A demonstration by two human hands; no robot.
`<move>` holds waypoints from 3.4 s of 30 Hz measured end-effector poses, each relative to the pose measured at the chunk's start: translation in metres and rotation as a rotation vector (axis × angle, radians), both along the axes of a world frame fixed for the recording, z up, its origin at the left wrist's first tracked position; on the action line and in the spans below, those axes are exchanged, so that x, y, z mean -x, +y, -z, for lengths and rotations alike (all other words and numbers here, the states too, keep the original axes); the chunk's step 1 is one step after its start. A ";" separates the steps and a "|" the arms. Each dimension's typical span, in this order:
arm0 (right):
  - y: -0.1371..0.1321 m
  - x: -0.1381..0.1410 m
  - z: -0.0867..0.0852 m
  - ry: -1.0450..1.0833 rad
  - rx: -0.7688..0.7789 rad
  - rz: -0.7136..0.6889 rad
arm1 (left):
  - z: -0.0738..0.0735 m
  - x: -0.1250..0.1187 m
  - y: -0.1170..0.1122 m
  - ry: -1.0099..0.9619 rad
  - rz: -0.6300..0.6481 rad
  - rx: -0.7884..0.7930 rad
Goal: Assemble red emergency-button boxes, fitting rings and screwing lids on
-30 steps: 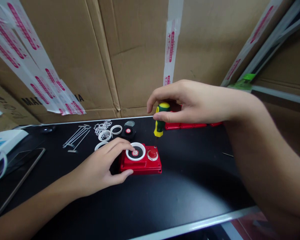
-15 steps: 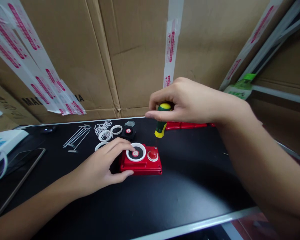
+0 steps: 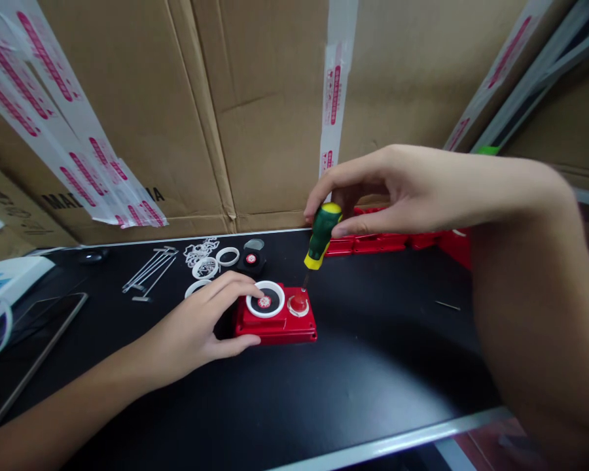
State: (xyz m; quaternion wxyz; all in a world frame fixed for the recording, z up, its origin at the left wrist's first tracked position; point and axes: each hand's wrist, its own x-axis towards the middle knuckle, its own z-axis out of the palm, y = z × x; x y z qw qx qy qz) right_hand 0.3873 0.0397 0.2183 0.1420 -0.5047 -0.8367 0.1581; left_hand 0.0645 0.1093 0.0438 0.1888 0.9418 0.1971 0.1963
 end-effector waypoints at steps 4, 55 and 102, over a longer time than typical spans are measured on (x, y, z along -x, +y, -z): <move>-0.005 0.002 -0.003 -0.007 0.052 -0.012 | 0.000 -0.001 0.000 0.004 -0.005 0.006; 0.012 -0.002 0.010 -0.095 -0.423 0.133 | 0.001 0.002 -0.002 -0.023 -0.024 0.126; 0.006 0.003 0.113 0.338 -0.617 0.648 | -0.002 0.022 0.071 -0.167 -0.392 0.004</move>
